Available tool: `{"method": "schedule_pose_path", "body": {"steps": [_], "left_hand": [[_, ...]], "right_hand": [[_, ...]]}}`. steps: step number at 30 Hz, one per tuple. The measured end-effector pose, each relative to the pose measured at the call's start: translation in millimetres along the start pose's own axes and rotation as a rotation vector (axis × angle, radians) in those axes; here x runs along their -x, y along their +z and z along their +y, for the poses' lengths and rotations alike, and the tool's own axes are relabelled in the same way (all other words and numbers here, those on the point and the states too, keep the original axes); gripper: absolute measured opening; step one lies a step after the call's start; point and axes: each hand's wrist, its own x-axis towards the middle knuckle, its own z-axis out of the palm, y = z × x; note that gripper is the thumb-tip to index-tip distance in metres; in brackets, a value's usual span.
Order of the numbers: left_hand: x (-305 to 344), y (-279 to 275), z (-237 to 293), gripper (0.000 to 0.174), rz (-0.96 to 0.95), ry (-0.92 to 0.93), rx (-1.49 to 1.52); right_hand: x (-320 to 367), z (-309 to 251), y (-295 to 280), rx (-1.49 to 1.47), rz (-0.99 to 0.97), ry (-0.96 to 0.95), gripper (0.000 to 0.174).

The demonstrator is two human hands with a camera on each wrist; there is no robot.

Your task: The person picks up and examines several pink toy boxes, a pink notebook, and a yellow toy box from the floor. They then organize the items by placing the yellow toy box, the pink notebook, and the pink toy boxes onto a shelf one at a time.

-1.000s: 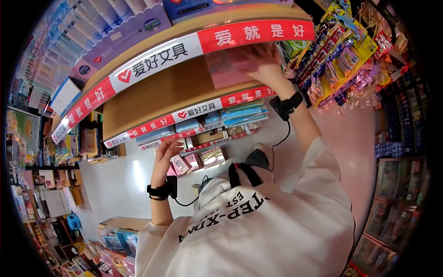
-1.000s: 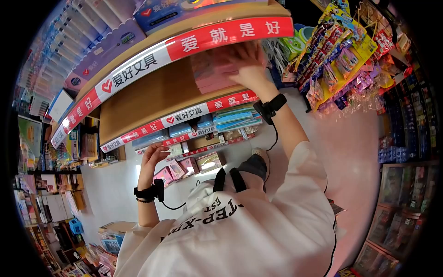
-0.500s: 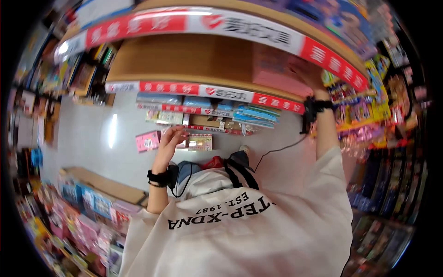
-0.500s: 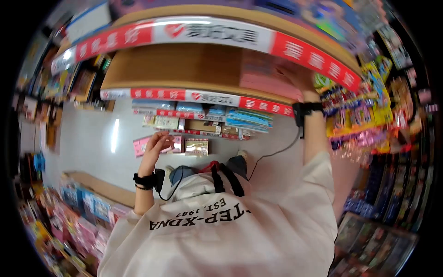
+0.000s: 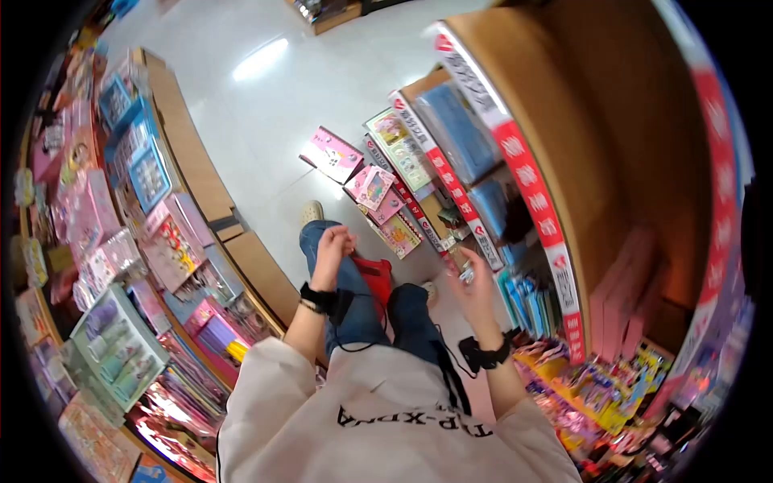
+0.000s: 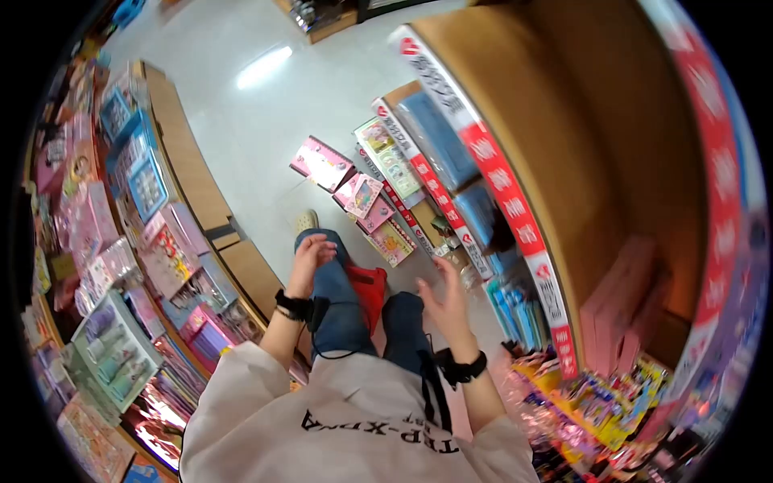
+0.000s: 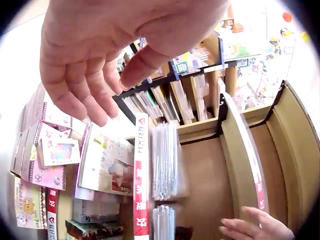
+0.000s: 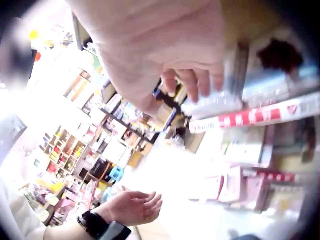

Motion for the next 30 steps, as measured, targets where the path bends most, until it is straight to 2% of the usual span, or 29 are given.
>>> {"method": "schedule_pose_path", "body": {"steps": [1,2,4,7,10,13,14,17,19,21,22,25,30], "left_hand": [[-5,-6,-14,0.021,0.001,0.018,-0.002],[-4,-10,-24,0.02,-0.005,0.005,0.022],[-1,-19,-44,0.018,-0.002,-0.058,0.047],[-3,-42,-69,0.018,-0.017,-0.193,0.072],[-5,-69,-54,0.019,0.02,-0.232,0.043],[-16,-102,-40,0.019,0.137,-0.246,0.013],[-20,-112,-40,0.018,0.185,-0.25,0.03],[-29,-134,-45,0.018,0.283,-0.248,0.087],[-31,-135,-43,0.018,0.284,-0.247,0.072],[-31,-129,-42,0.018,0.244,-0.255,0.037],[-31,-127,-41,0.019,0.224,-0.253,0.013],[-29,-109,-44,0.013,0.18,-0.246,0.026],[-29,-89,-56,0.016,-0.002,-0.229,-0.018]], "right_hand": [[-18,45,36,-0.051,-0.047,-0.005,0.06],[-41,50,63,-0.046,-0.123,0.121,0.07],[-88,74,123,-0.272,-0.109,0.262,0.08],[-148,106,209,-0.127,-0.028,0.24,0.092],[-189,150,294,0.21,0.252,0.326,0.102],[-223,153,334,0.276,0.248,0.839,0.107],[-226,164,345,0.278,0.298,0.778,0.106],[-232,179,359,0.331,0.325,0.898,0.105],[-230,192,355,0.349,0.307,0.861,0.106],[-231,195,347,0.307,0.269,0.78,0.108],[-233,194,345,0.401,0.26,0.766,0.111],[-240,181,330,0.424,0.158,0.792,0.112],[-231,177,323,0.401,0.165,0.681,0.111]]}}
